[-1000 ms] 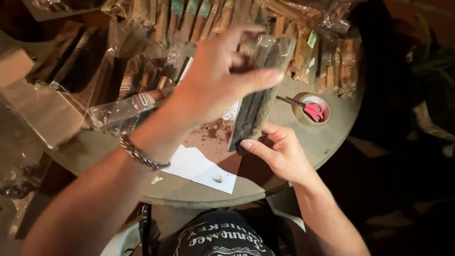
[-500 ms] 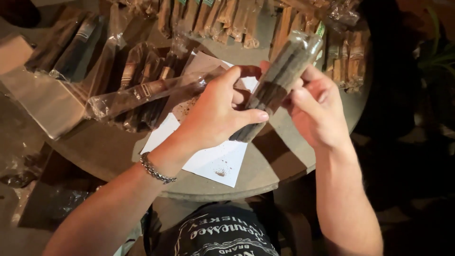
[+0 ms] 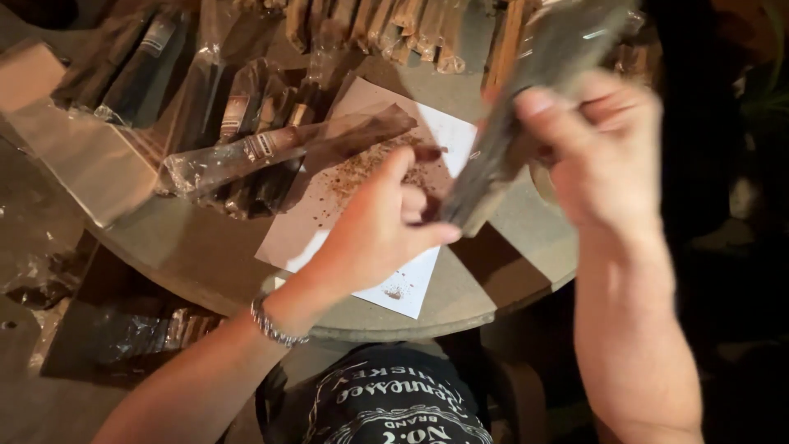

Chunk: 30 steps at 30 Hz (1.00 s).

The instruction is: Packaging dark wooden sticks into clear plastic sleeves at a workshop table.

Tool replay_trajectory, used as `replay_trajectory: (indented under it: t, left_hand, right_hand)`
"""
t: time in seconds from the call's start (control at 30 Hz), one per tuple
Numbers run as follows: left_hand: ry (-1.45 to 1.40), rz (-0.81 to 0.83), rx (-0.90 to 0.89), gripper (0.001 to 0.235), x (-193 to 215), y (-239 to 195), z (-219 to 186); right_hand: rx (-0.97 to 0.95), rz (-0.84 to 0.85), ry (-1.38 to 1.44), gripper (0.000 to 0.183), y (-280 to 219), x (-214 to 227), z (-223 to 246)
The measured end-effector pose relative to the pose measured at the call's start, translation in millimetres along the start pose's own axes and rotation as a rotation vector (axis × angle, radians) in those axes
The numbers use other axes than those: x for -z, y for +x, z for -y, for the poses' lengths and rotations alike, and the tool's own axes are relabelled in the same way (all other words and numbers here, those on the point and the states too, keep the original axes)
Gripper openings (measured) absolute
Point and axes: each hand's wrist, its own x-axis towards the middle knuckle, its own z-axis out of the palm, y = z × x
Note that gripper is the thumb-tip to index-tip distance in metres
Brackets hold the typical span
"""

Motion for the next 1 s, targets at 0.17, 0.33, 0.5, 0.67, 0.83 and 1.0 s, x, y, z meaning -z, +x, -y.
replay_trajectory:
  t: [0.17,0.33,0.5,0.67,0.83,1.0]
  left_hand:
    - [0.527,0.041,-0.429,0.040,0.4,-30.1,91.2]
    - [1.065,0.065,-0.754,0.052,-0.7,-57.4,113.2]
    - [1.334,-0.036,-0.846,0.054,-5.5,-52.7,111.2]
    - [0.976,-0.303,-0.831,0.019,-14.8,-41.4,128.3]
    - [0.370,-0.689,-0.737,0.014,-22.9,-48.4,110.6]
    - [0.123,-0.838,-0.628,0.015,-31.8,-51.6,114.1]
  right_hand:
    - [0.079,-0.228,0.127,0.013,-16.5,67.4,-6.0]
    - [0.112,-0.100,0.047,0.014,-50.6,88.4,-23.3]
    - [-0.047,-0.459,0.163,0.017,-81.4,70.4,-41.9]
    - [-0.076,-0.546,0.183,0.019,-109.4,81.5,-56.4]
    - [-0.079,-0.563,0.207,0.019,-124.3,83.8,-64.9]
    - [-0.138,-0.587,0.172,0.024,-126.8,81.1,-69.1]
